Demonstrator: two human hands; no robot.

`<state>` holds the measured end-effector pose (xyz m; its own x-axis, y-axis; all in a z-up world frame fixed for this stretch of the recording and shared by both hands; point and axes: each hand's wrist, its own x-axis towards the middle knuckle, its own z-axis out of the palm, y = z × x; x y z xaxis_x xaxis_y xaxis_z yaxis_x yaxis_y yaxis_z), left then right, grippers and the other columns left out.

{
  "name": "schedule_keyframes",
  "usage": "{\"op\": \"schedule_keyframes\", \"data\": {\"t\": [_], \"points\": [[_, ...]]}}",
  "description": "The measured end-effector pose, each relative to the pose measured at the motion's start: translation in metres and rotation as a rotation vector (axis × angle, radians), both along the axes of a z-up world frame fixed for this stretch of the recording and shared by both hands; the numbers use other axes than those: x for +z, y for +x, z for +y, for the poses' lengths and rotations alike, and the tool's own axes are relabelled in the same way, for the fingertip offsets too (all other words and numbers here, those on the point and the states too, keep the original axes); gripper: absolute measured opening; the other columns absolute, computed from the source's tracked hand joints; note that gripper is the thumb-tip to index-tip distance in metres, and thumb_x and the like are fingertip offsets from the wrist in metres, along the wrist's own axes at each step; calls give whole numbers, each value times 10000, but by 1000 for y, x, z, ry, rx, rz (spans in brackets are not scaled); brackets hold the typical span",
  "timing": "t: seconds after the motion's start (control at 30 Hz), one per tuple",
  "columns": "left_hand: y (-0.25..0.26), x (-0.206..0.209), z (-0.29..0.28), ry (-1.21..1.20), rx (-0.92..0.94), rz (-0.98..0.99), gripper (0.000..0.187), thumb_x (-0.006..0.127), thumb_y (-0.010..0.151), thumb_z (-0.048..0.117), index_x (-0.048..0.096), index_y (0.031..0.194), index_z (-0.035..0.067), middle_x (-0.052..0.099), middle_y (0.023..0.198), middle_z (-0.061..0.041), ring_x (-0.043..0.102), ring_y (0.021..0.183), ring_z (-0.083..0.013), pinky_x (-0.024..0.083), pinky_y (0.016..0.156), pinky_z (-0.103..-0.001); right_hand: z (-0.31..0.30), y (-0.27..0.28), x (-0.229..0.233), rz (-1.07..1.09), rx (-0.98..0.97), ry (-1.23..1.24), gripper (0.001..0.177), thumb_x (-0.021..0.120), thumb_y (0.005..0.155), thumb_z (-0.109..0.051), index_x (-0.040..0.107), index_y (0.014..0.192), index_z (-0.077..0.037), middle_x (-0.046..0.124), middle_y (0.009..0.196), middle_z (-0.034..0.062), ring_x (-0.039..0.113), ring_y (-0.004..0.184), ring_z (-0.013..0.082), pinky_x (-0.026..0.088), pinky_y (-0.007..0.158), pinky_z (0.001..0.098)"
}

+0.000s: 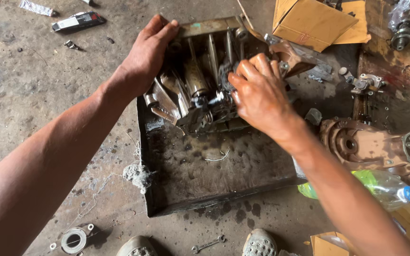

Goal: The person scrubs a disassembled engine casing with a wire brush and a rag, repeatedly dipping the brush into a liquid-filled tray to remove grime. The person rotates the casing to clean multiple sides and crevices.

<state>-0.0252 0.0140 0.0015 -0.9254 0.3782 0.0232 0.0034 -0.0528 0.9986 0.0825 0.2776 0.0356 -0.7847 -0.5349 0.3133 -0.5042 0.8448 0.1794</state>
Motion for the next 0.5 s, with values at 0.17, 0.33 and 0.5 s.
{"op": "schedule_keyframes", "data": {"t": [0.17,0.33,0.5], "points": [[0,-11,9,44,117,-20,601,488,1050,379,337,1487,-5,440,1547,-142,394,1458,-248,294,1225,-411,-7,-25,-2,173,59,-110,362,890,776,-138,778,1104,-33,710,1048,101,595,1073,273,477,956,500],[-13,-22,12,80,143,52,633,520,1094,384,247,1541,28,354,1599,-129,328,1489,-235,252,1228,-382,-22,-19,-19,276,-106,-253,429,887,788,-132,764,1186,-31,678,950,76,576,964,243,454,806,449],[-5,-8,16,157,71,226,534,508,1093,343,421,1493,1,531,1522,-155,476,1446,-240,346,1230,-344,-18,24,-10,36,-101,-208,248,852,846,-146,696,1000,-28,636,890,99,568,898,270,422,804,459]]}}
